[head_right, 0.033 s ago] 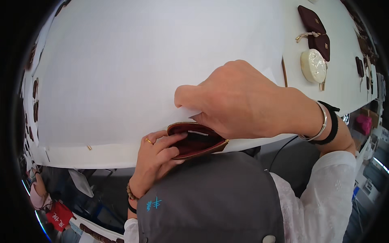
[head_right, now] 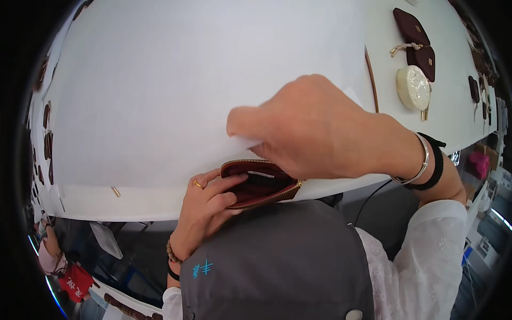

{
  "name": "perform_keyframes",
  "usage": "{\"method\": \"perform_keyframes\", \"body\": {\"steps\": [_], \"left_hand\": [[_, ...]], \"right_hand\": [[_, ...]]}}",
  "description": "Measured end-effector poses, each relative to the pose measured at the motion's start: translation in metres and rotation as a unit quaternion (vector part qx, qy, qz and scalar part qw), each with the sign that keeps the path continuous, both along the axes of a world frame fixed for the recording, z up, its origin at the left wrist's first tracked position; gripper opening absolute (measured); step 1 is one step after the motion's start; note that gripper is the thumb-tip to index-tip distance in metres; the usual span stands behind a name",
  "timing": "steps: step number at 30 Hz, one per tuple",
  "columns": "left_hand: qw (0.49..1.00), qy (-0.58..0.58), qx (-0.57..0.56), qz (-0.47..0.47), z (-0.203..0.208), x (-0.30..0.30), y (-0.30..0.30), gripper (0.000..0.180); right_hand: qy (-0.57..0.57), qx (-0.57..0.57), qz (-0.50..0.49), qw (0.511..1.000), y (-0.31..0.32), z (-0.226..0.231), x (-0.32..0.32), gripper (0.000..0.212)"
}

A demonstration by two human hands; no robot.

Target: The person repeatedly stuffs white tissue paper into small maroon pouches. They use a thin wooden stick to push the paper deep into the pouches and then zip them closed. The person handles the pouches one at a time, repeating the process of opening, stuffing, and closing.

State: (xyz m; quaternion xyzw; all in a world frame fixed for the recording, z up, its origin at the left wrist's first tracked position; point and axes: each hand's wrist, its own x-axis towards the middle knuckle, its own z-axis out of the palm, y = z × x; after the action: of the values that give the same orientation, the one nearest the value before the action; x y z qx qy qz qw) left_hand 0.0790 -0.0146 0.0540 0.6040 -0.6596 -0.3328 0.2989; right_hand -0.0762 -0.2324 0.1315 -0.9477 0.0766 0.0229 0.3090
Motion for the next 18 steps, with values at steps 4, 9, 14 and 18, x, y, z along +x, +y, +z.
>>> {"method": "perform_keyframes", "body": {"steps": [4, 9, 14, 18], "left_hand": [[1.0, -0.006, -0.024, 0.001, 0.0, 0.002, -0.004, 0.016], [0.999, 0.038, -0.002, -0.006, -0.002, 0.0, -0.007, 0.016], [0.998, 0.068, 0.017, 0.003, -0.004, -0.002, -0.005, 0.018], [0.998, 0.037, 0.043, 0.009, -0.009, 0.0, 0.004, 0.016]], "right_hand": [[-0.1, 0.069, -0.034, 0.992, -0.019, -0.006, 0.012, 0.023], [-0.014, 0.174, 0.039, 0.984, -0.004, -0.024, 0.012, 0.012], [0.143, 0.249, 0.136, 0.948, 0.0, -0.034, 0.02, 0.023], [0.286, 0.18, 0.364, 0.868, 0.014, -0.044, 0.041, 0.023]]}}
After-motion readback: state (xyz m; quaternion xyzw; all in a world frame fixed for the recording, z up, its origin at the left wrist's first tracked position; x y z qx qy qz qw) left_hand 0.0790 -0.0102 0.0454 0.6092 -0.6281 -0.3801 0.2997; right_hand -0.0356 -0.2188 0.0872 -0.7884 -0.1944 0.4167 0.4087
